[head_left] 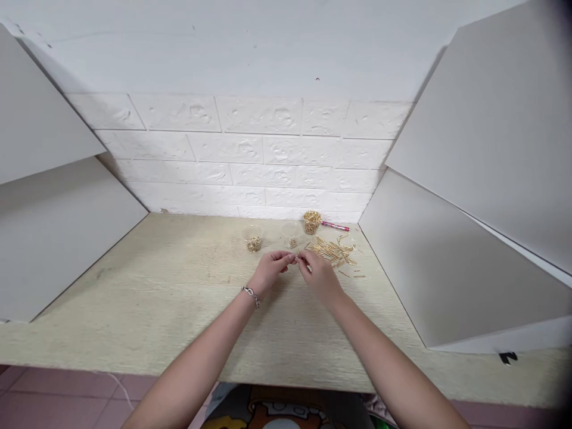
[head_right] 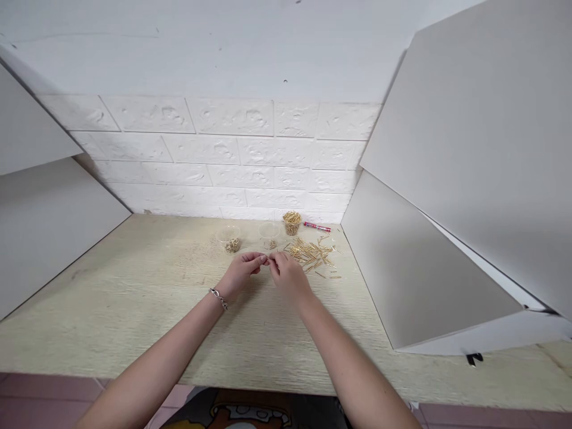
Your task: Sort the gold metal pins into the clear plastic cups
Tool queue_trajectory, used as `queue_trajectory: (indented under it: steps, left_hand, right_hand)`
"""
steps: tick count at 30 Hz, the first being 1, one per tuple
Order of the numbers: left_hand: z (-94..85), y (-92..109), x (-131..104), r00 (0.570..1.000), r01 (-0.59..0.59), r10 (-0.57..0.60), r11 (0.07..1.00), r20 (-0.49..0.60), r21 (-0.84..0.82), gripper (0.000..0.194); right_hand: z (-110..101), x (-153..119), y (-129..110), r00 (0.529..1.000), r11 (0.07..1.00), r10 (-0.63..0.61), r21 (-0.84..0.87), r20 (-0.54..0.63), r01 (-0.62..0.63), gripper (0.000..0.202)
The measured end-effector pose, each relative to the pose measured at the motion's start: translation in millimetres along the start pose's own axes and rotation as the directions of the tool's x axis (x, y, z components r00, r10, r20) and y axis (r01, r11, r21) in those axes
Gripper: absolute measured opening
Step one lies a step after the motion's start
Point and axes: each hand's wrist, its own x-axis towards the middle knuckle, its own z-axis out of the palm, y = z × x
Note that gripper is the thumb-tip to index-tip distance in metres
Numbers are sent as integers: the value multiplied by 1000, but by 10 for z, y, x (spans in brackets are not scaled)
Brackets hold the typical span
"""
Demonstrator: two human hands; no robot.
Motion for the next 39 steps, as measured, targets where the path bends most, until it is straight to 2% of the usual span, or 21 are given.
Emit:
queue_trajectory:
  steps: [11, 18, 26, 39]
  left_hand:
    - [14, 11, -13, 1000, -23, 22, 991, 13, 134, 31]
    - [22, -14, -3, 999, -20, 16, 995, 33, 101, 33]
    - [-8, -65, 25, 992, -29, 24, 999, 124, 36, 34]
    - [17, -94, 39, 993, 14, -5, 997, 118, -81, 31]
  right_hand:
    - [-1, -7, 30, 1000, 999, 5, 31, 22, -6, 15]
    - [1, -17, 14, 1000, 1000, 21, 8, 11, -21, 16]
    - [6, -35, -11, 998, 997, 70, 30, 1, -70, 16]
    - [-3, -19, -24, 994, 994, 104, 29, -15, -104, 16]
